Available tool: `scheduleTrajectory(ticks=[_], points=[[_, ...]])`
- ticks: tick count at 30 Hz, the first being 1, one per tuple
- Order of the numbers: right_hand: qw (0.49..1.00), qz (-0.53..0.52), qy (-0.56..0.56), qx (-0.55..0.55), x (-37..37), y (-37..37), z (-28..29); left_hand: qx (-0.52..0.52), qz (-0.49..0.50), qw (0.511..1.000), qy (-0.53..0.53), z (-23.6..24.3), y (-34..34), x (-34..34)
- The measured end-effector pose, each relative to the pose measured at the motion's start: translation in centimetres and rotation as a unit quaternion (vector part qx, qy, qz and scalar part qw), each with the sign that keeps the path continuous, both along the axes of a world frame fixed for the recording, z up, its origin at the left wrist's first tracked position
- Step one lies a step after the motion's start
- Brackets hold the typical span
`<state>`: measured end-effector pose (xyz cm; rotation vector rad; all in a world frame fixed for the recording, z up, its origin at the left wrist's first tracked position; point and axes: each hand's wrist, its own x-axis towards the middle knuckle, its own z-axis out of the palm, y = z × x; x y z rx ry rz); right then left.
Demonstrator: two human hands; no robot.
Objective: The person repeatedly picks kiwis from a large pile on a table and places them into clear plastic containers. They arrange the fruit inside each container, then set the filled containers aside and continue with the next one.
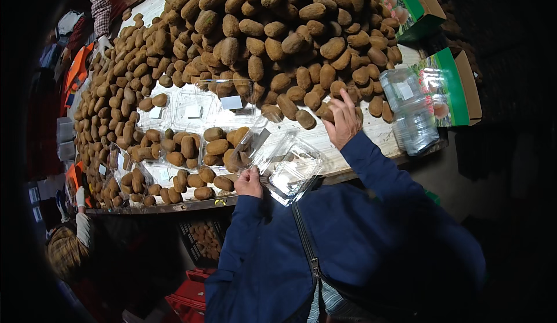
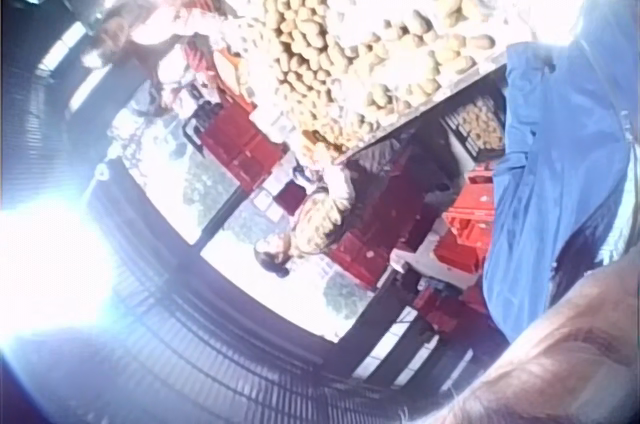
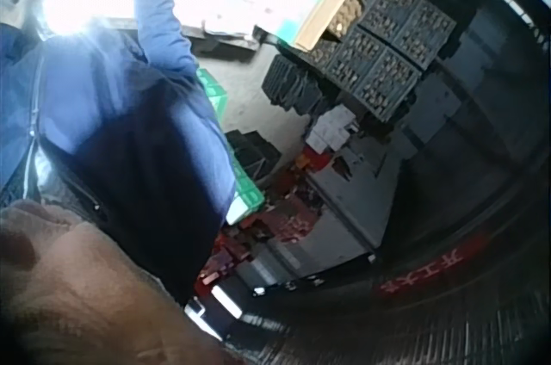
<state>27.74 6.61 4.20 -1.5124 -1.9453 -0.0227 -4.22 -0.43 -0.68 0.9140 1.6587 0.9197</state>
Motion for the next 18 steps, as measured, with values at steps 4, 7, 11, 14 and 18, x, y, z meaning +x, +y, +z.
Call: scheduleTrajectory(ticks=[4, 7, 11, 14, 18], points=[[0.997, 0.057, 0.043, -0.036, -1.2, -1.9, -0.1, -0.016, 0.017, 1.0, -0.003, -0.3, -0.1, -0.3], [0.993, 0.037, 0.086, -0.076, -1.1, -3.1, -0.4, -0.029, 0.029, 0.999, 0.005, -0.1, -0.1, -0.1], [0.985, 0.008, 0.106, -0.133, -0.5, -4.0, -1.0, -0.032, 0.023, 0.999, -0.018, 0.8, 0.0, 0.3], [0.984, -0.018, 0.081, -0.155, -0.8, -4.3, -1.2, -0.047, 0.003, 0.998, -0.047, 1.2, -0.1, 0.5], [0.975, -0.088, 0.102, -0.178, -2.3, -4.0, -1.3, -0.04, -0.009, 0.997, -0.061, 0.9, 0.1, 0.3]])
